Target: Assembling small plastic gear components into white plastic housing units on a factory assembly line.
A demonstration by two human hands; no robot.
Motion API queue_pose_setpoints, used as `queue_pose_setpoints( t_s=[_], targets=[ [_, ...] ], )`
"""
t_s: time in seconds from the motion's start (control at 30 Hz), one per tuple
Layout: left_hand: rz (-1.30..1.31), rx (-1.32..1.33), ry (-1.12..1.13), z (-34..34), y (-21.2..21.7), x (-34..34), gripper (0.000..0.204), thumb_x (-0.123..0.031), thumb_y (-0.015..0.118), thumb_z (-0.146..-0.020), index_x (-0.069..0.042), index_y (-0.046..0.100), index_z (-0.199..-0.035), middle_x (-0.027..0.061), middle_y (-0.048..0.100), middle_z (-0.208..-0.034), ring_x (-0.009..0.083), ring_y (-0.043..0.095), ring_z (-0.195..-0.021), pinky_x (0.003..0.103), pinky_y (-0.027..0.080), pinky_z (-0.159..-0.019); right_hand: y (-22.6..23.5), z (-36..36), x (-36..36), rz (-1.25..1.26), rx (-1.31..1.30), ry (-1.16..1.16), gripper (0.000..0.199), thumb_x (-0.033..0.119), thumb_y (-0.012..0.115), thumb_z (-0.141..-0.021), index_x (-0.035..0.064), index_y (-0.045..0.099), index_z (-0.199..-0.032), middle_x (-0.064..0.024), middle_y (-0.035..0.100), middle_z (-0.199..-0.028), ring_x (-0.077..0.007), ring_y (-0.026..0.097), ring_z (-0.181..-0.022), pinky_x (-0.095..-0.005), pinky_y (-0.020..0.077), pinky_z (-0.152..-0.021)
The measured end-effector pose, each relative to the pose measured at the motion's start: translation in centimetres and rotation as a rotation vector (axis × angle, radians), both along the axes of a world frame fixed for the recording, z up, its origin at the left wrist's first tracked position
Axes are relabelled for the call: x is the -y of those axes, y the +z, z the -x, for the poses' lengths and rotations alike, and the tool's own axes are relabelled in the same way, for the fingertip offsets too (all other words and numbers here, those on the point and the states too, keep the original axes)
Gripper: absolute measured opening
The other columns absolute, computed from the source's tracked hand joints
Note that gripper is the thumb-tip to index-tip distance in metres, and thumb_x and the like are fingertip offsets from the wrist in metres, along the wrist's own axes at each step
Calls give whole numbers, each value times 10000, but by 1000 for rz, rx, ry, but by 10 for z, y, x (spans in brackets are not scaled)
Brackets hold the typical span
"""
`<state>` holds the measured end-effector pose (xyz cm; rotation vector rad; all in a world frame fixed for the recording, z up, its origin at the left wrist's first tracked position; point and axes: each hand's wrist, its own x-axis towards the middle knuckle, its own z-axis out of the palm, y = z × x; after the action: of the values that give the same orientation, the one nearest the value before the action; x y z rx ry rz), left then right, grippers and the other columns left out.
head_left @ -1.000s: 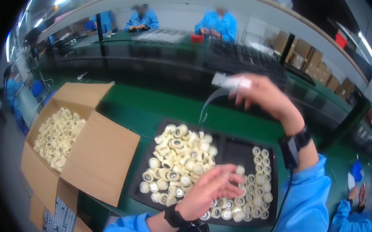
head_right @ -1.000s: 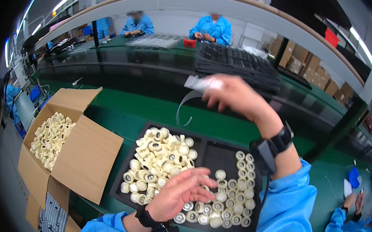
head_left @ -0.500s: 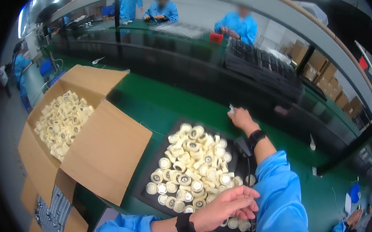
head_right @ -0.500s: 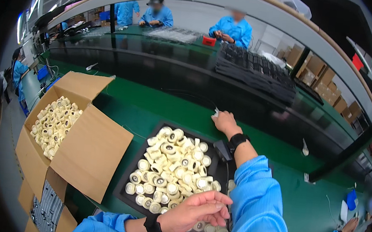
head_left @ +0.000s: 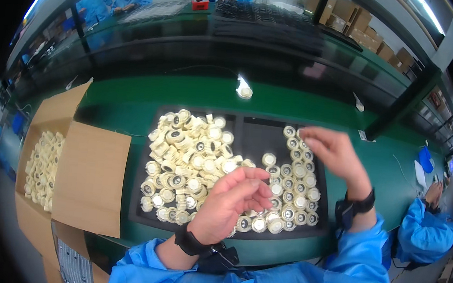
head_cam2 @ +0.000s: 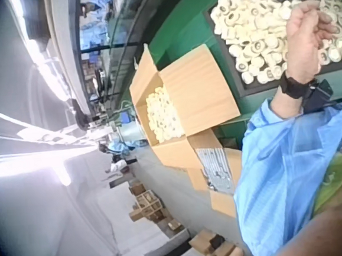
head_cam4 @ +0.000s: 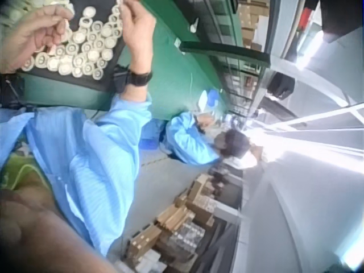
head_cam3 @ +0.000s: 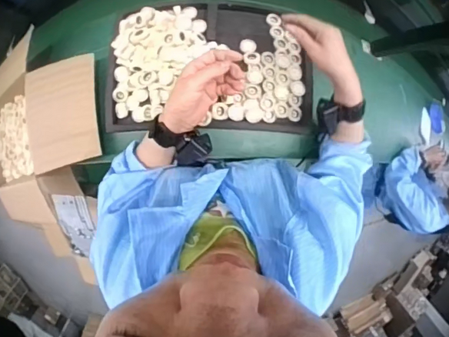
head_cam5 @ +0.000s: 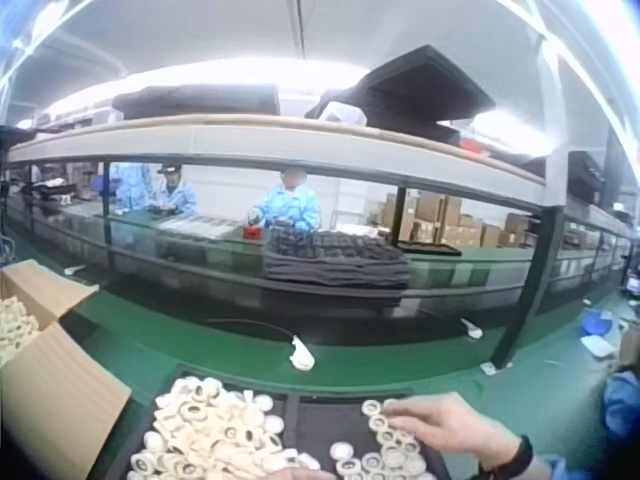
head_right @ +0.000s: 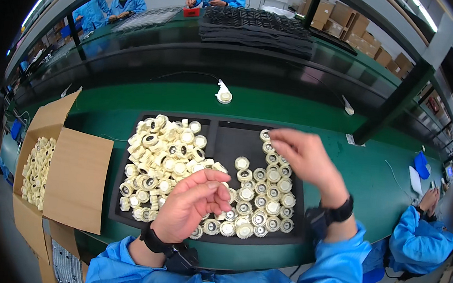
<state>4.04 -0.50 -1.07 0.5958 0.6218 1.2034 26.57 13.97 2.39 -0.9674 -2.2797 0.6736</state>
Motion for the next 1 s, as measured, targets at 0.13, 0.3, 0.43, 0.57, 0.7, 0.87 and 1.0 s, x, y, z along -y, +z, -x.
queue_pose_setpoints(
  t_s=[0.13,0.3,0.43,0.57,0.7,0.87,1.0],
  targets=[
    [-43,-67,0,-10,-1,-16,235,-143,494,-957,-12,555,-1142,78,633,-911,163,646,-809,251,505,-720,-21,-16,41,-134,28,-61,231,91,614,-850,24,653,-1067,-143,658,-939,-265,635,-835,-362,511,-773],
    [-86,-267,11,-29,17,-30,235,-144,520,-948,-14,552,-1141,80,632,-915,167,643,-805,263,510,-729,-32,1,52,-322,186,-62,170,136,666,-740,16,631,-856,-147,646,-839,-335,622,-833,-431,496,-755],
    [-121,-418,107,-44,21,-22,248,-159,557,-925,-26,558,-1134,31,597,-911,113,587,-852,257,515,-719,-62,21,45,-331,129,-159,294,258,753,-646,2,635,-731,-176,641,-756,-359,637,-761,-454,511,-653],
    [-94,-325,179,-16,-3,-11,205,-143,550,-950,-20,586,-1110,67,637,-946,150,608,-837,281,512,-750,-79,41,43,-312,202,-96,300,216,722,-699,42,580,-897,-106,601,-856,-290,566,-862,-405,460,-730],
    [-122,-290,79,-28,-1,-10,159,-101,559,-936,-28,602,-1070,46,636,-882,130,607,-778,265,524,-712,-79,24,48,-232,248,-104,333,243,721,-744,38,571,-959,-110,580,-927,-283,533,-929,-428,438,-767],
    [-120,-238,24,-34,1,-6,174,-93,555,-937,-37,602,-1095,51,651,-950,124,616,-813,272,530,-748,-77,22,46,-120,217,4,274,175,662,-789,38,545,-995,-115,563,-927,-286,528,-919,-438,409,-813],
    [-106,-220,64,-30,-2,-4,216,-92,550,-941,-35,588,-1146,73,654,-1039,146,626,-877,287,530,-785,-73,25,43,-182,-99,35,296,173,598,-825,31,501,-1065,-147,511,-982,-325,524,-920,-439,424,-811]
  ],
)
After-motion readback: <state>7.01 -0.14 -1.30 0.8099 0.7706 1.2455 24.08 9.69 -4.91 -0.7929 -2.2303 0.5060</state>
